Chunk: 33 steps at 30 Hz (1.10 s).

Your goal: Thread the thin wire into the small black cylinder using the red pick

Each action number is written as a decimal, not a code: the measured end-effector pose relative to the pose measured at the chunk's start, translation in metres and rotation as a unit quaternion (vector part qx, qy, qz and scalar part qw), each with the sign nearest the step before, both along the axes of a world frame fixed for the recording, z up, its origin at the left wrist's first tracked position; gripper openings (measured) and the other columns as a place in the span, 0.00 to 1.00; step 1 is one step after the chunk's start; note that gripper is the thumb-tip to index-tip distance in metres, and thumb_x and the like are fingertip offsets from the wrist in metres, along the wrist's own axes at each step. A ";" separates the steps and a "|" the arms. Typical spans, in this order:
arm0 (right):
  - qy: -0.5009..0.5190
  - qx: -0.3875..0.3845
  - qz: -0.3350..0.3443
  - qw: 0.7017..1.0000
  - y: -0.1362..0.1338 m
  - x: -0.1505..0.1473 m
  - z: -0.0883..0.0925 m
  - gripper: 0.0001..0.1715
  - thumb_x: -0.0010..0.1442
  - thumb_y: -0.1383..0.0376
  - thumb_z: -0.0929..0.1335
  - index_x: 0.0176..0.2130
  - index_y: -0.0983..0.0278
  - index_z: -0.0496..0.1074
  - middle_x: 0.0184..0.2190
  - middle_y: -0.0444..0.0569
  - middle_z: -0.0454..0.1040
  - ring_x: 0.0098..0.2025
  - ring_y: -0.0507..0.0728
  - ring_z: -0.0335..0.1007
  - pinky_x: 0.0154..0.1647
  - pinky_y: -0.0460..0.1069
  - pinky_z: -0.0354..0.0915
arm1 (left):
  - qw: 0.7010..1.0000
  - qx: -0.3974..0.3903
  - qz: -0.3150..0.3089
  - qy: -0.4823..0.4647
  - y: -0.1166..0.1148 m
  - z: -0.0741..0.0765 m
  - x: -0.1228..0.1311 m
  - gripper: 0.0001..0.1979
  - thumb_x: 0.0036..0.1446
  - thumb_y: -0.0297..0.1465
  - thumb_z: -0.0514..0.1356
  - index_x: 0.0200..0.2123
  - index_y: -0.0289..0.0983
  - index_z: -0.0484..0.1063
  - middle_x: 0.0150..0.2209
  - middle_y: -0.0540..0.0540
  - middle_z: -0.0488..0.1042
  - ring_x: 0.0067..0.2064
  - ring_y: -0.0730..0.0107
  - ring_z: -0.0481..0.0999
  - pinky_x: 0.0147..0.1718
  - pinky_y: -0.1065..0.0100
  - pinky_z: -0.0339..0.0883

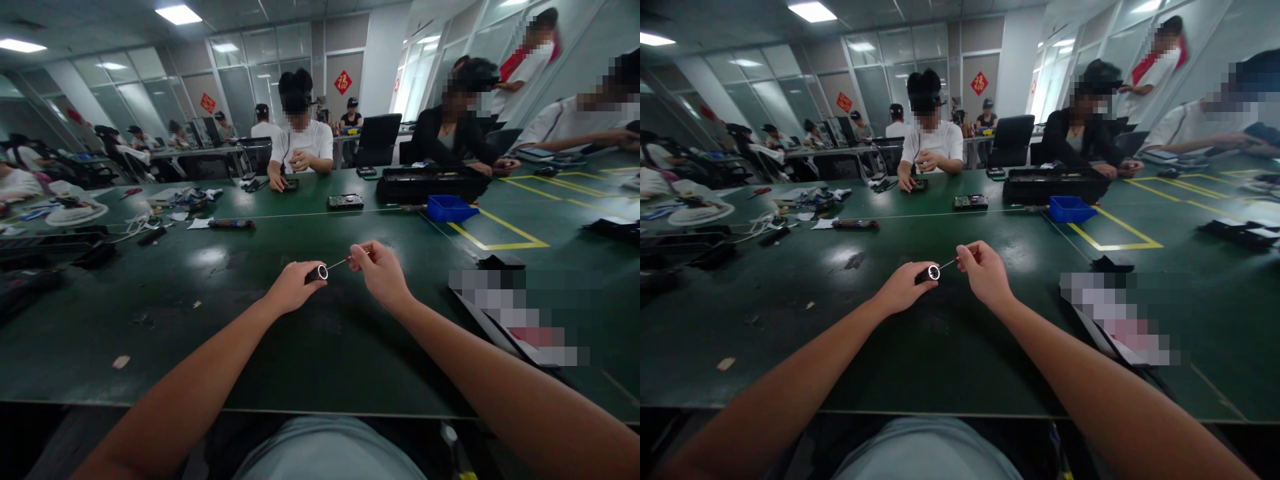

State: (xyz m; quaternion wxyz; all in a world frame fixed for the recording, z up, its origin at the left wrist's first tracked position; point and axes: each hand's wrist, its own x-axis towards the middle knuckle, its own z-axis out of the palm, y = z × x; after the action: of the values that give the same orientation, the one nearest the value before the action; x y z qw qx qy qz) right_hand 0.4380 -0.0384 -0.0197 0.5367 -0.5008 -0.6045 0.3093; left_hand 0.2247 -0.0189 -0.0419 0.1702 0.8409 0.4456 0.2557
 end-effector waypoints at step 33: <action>0.048 0.006 -0.003 0.999 0.004 -0.002 -0.012 0.14 0.62 0.54 0.66 0.41 0.62 0.70 0.30 0.46 0.74 0.31 0.55 0.70 0.36 0.53 0.67 | 0.999 -0.033 0.005 -0.024 -0.001 0.004 0.000 0.18 0.60 0.34 0.63 0.53 0.39 0.72 0.51 0.44 0.76 0.52 0.58 0.74 0.54 0.57 0.65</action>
State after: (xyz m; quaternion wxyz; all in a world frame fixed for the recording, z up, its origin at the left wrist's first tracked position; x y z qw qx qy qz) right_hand 0.4355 -0.0343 -0.0316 0.5690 -0.4844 -0.5782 0.3275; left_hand 0.2243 -0.0203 -0.0379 0.2070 0.8261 0.4539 0.2620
